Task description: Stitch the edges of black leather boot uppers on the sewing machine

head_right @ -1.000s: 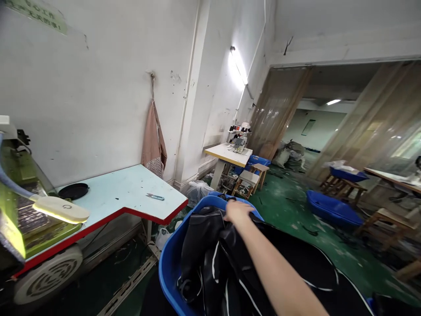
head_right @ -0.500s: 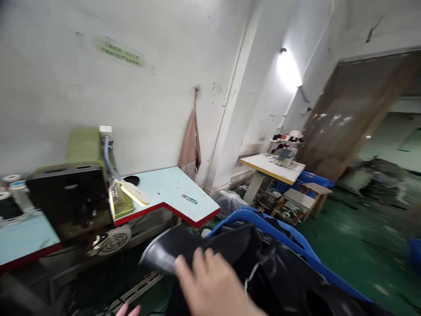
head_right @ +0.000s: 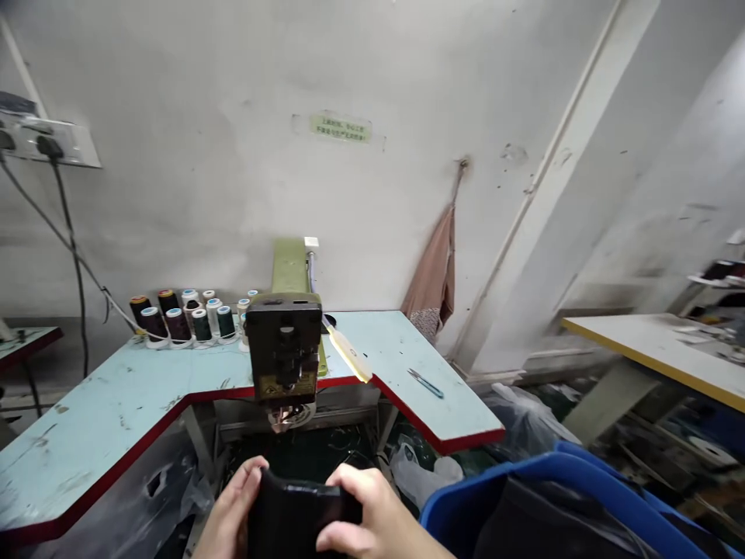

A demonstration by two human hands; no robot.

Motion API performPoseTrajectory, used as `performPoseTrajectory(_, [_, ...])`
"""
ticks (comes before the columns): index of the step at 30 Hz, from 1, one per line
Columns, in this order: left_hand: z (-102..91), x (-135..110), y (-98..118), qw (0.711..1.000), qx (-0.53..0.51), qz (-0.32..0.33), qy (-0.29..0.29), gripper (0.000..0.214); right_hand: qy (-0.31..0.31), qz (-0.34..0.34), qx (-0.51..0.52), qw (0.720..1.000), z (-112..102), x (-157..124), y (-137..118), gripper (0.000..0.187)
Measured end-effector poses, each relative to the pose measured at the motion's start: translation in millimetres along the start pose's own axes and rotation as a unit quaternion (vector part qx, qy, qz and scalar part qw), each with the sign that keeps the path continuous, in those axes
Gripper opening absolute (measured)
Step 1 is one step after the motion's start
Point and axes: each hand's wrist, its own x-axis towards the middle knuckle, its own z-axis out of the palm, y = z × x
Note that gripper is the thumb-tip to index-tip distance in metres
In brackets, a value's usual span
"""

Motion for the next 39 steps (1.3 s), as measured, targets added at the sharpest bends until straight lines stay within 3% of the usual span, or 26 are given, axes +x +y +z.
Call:
performPoseTrajectory(3, [7.2, 14, 16, 1.0, -0.001, 0.005, 0.005, 0.046, 0.033, 0.018, 0.094, 0.995, -4, 4, 21, 0.024])
performPoseTrajectory(7, [17.9, 24, 22, 0.991, 0.121, 0.061, -0.018, 0.044, 0.089, 0.017, 0.132, 0.987, -18, 20, 43, 0.038])
performPoseTrajectory(12, [29.2, 27, 20, 0.965, 0.213, 0.145, 0.054, 0.043, 0.104, 0.032, 0.157, 0.982, -32, 41, 40, 0.032])
performPoseTrajectory(16, [31.7, 28, 23, 0.953, 0.245, 0.159, 0.081, 0.045, 0.113, 0.022, 0.15, 0.982, -36, 49, 36, 0.03])
performPoseTrajectory(27, [18.3, 28, 30, 0.951, 0.252, 0.155, 0.093, 0.043, 0.11, -0.009, 0.109, 0.988, -30, 60, 35, 0.026])
performPoseTrajectory(39, [-12.4, 32, 48, 0.941, 0.27, 0.164, 0.119, 0.043, 0.15, -0.083, 0.061, 0.983, -3, 67, 23, 0.019])
